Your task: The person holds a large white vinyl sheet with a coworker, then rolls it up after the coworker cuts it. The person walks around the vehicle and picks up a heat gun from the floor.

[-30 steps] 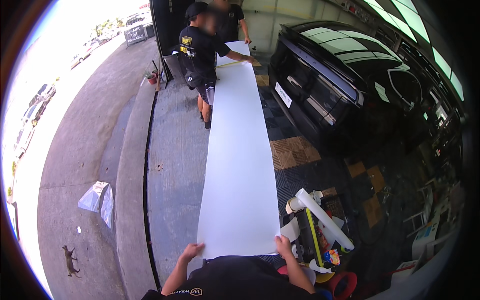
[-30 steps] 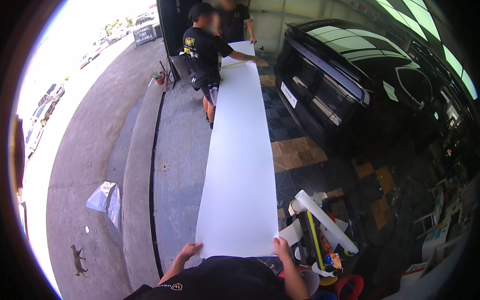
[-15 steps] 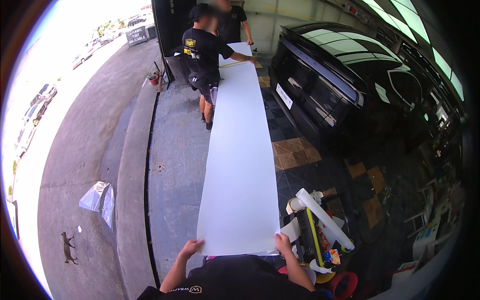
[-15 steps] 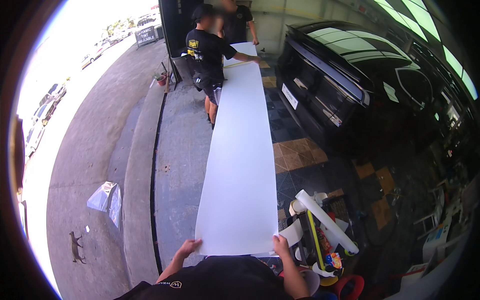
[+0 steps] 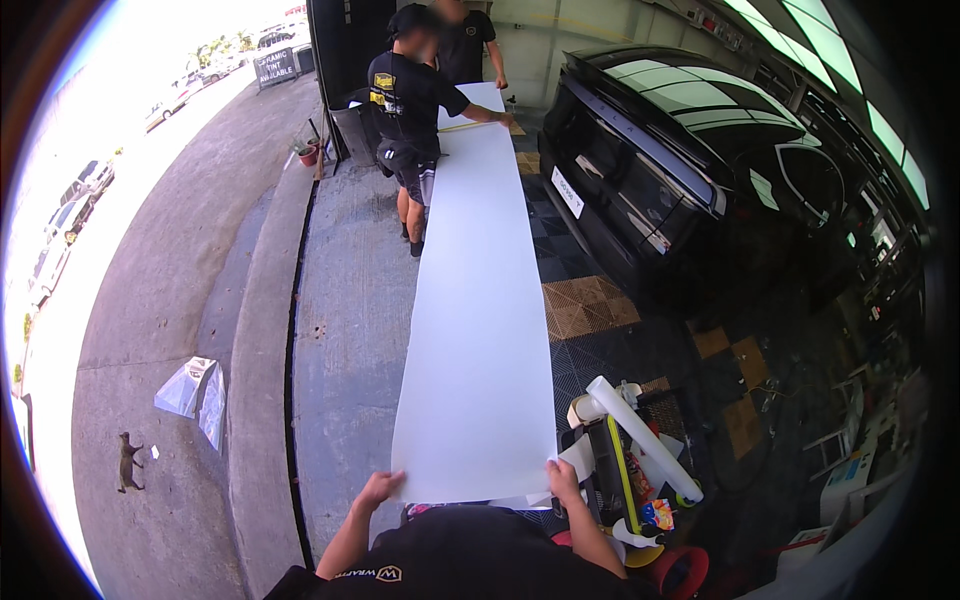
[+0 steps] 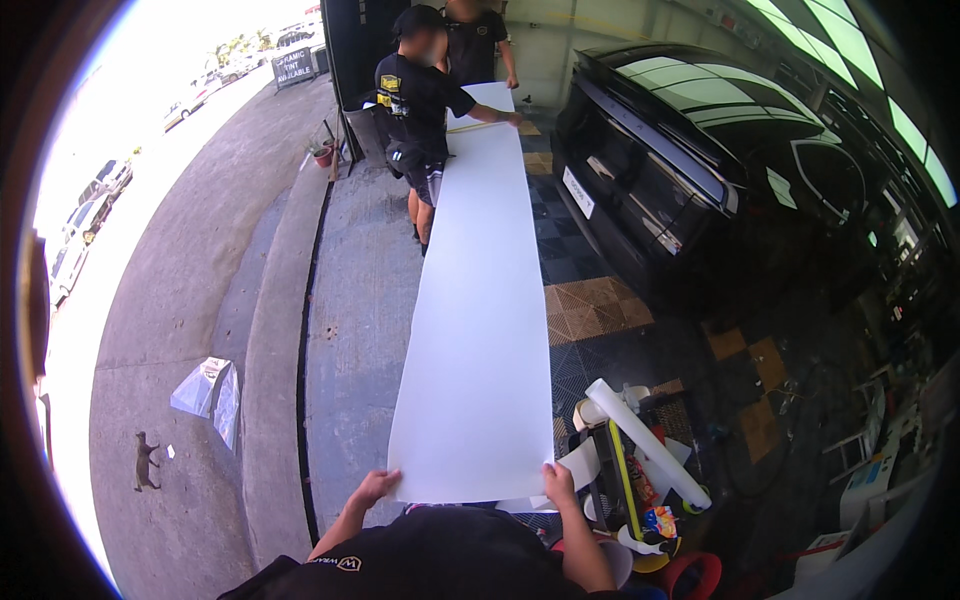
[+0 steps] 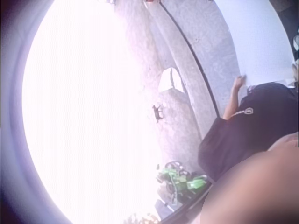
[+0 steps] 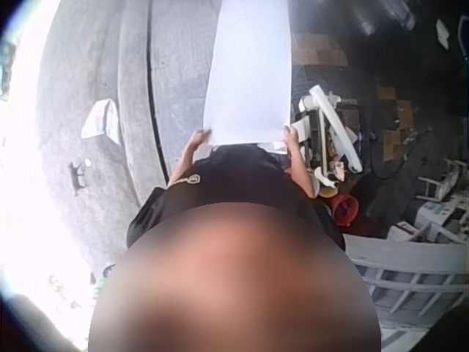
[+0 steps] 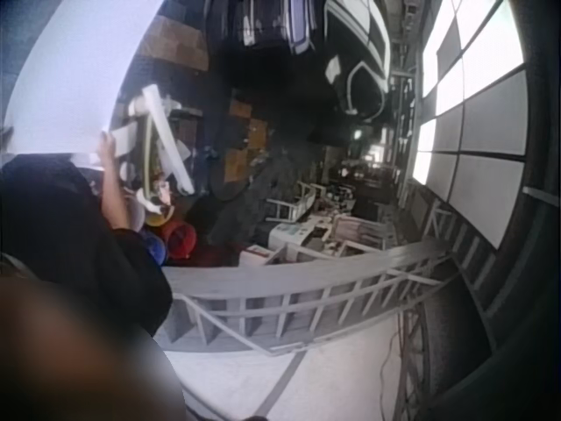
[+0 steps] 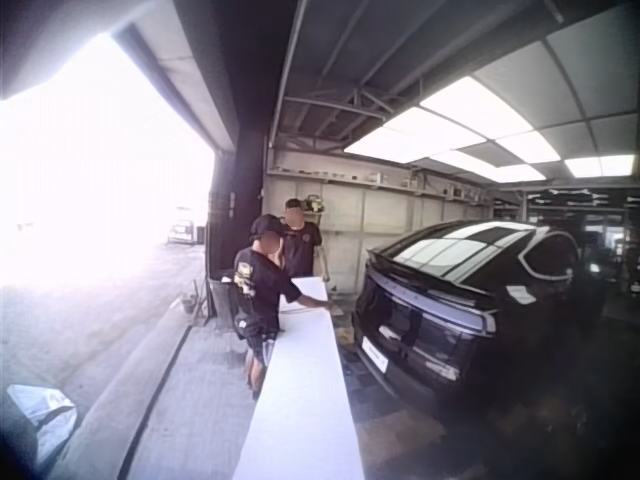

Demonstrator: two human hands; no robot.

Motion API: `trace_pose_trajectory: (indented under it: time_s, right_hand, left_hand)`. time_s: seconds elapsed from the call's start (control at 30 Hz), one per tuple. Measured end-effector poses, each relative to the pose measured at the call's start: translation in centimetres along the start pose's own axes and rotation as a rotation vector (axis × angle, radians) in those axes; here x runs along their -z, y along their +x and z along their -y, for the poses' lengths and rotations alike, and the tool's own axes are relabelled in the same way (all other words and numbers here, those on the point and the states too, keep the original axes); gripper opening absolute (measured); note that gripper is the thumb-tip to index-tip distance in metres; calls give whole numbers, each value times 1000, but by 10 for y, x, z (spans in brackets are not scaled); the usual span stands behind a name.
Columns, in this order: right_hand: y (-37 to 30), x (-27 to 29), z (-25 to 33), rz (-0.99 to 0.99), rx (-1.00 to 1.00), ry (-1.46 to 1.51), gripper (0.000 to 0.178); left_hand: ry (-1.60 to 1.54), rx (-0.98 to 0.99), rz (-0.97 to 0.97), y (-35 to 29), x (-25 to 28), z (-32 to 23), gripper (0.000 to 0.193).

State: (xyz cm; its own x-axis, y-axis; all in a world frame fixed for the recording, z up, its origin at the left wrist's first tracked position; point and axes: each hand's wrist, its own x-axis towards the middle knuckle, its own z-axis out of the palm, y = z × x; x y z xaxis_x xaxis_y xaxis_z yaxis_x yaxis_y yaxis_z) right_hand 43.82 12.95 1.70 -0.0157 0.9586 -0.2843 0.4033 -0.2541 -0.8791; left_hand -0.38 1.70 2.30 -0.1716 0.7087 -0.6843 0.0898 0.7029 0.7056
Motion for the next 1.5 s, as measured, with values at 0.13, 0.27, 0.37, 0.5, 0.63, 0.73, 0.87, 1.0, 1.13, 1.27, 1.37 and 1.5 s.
trace_pose_trajectory:
  time_s: [0.13,0.27,0.37,0.5,0.63,0.73,0.87,1.0,1.13,1.27,1.37,1.5]
  right_hand:
    - [4,-3,-6,-7,-8,12,27]
    - [6,-6,-9,-4,-47,29,27]
    - [6,-6,-8,12,-86,33,26]
    - [4,-5,-4,29,-81,73,26]
    - [4,-7,-5,9,-56,50,26]
    - [6,-10,-9,11,-59,55,26]
    - [8,-11,-16,2,-71,26,26]
    - [7,-11,-17,0,-30,73,27]
    - [4,-10,-11,-6,-37,77,28]
    - [1,-9,-5,-26,-40,24,29]
    - [0,-8,-1,-24,-16,13,29]
    - [0,-7,0,-12,-32,64,29]
  left_hand:
    - [-1,3,0,2,1,-1,47]
    - [5,45,-6,5,2,2,47]
    - [-4,26,-8,5,1,4,47]
    - [28,-36,-38,4,1,6,52]
    - [2,-31,-20,4,3,4,48]
    - [-10,-18,-6,3,4,3,47]
    - [28,-41,-38,0,4,1,51]
    - [8,-64,-19,-3,2,-2,50]
    - [17,-57,-28,-2,2,-3,51]
    - [18,-82,-17,-2,3,-3,52]
    - [24,-84,-19,-2,2,-3,52]
    - [26,-60,-30,-2,1,-4,52]
